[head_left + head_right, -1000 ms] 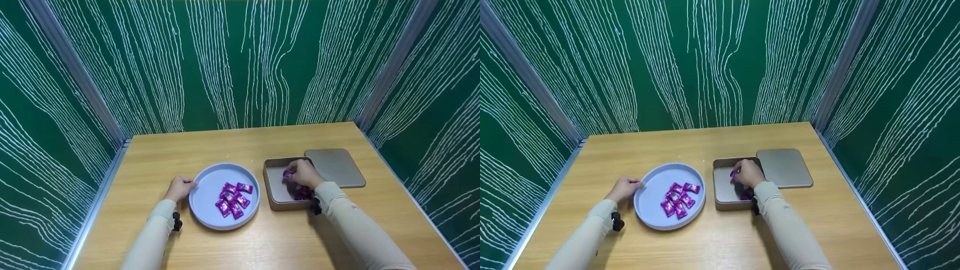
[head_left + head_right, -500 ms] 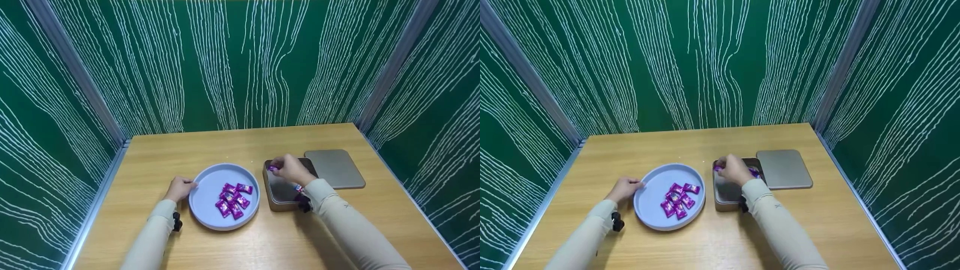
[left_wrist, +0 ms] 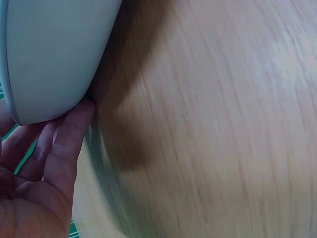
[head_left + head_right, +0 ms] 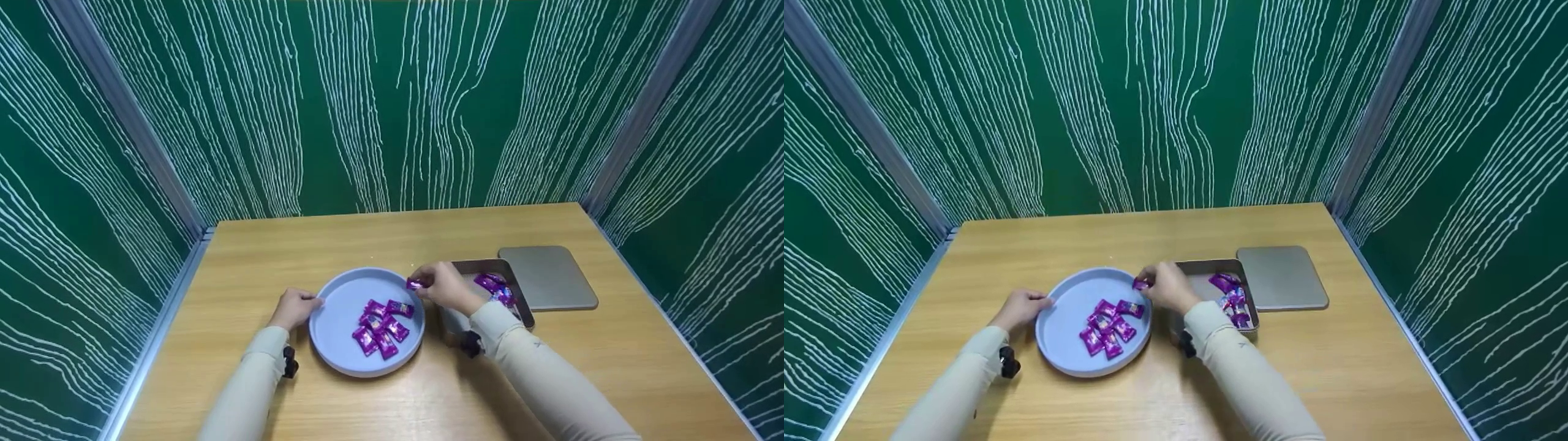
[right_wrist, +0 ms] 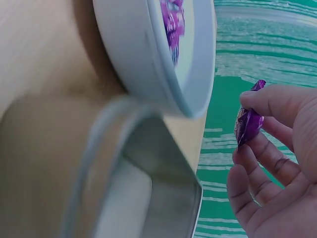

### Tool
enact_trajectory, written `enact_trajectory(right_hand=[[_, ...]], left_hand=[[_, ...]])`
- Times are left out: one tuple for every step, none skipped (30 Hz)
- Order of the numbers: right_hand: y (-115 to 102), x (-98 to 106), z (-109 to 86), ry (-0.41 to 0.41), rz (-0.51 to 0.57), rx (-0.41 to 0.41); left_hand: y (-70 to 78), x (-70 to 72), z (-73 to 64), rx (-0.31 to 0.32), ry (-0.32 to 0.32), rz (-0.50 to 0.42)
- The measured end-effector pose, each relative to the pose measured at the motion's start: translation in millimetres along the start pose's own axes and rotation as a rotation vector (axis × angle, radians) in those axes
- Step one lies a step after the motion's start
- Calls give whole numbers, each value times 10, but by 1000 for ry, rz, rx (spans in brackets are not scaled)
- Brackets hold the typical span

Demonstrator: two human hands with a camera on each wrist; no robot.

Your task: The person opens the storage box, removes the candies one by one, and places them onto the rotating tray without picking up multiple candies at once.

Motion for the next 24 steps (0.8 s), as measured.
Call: enact_trajectory(right_hand=[[-13, -38, 6, -3, 0, 8], [-33, -77, 13, -7, -4, 28], [-51, -115, 17, -12, -7, 42], [-69, -149, 20, -16, -9, 54], [-94, -184, 25, -22, -13, 74], [-111, -217, 27, -26, -16, 85], [-125, -251, 27, -33, -15, 88], [-141, -285, 26, -41, -12, 98], [-151, -318, 23, -49, -4, 95], [-158, -353, 23, -59, 6, 91], [-166, -389, 21, -69, 15, 87], [-166, -424, 17, -79, 26, 72], [-168, -458, 13, -89, 36, 61], [-174, -492, 9, -98, 44, 61], [-177, -524, 2, -106, 47, 57], [-179, -561, -3, -116, 51, 61], [-183, -595, -8, -124, 52, 67], [-181, -630, -14, -135, 57, 68], [-177, -664, -20, -146, 60, 73], [-168, -700, -26, -158, 67, 74], [-156, -732, -33, -167, 72, 71], [-144, -762, -37, -177, 78, 67], [-133, -789, -42, -186, 82, 61], [-122, -813, -48, -192, 81, 57]], left_hand=[[1, -3, 1, 1, -2, 1], [3, -4, 1, 3, -4, -1], [4, -6, 0, 6, -7, -3], [1, -7, 1, 11, -9, -4], [0, -6, 0, 16, -11, -5], [-3, -8, 0, 20, -13, -4], [-4, -10, 0, 20, -16, -2], [-5, -11, -2, 23, -20, -2], [-10, -12, -3, 28, -22, -1], [-12, -13, -4, 29, -23, 0], [-10, -12, -7, 28, -23, 1], [-7, -12, -8, 25, -24, 0], [-7, -11, -7, 23, -23, 1], [-2, -8, -3, 14, -18, 2], [5, -4, 1, 6, -13, 5], [13, 1, 6, -7, -7, 9], [20, 6, 6, -16, -3, 10], [20, 8, 10, -22, 0, 10], [19, 9, 13, -27, 4, 12], [22, 10, 17, -35, 6, 13], [15, 9, 16, -31, 5, 12], [10, 6, 17, -28, 3, 7], [5, 4, 16, -23, 1, 5], [2, 2, 19, -20, -1, 4]])
Point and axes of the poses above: each hand's wrist, its own z-axis towards the middle knuckle, its own x-axis out of the back of the hand, y = z × x, the point moved 9 cm from there along z, towards the middle knuckle, and after that the axes turned 12 degrees about z, right-handed, at the moved point
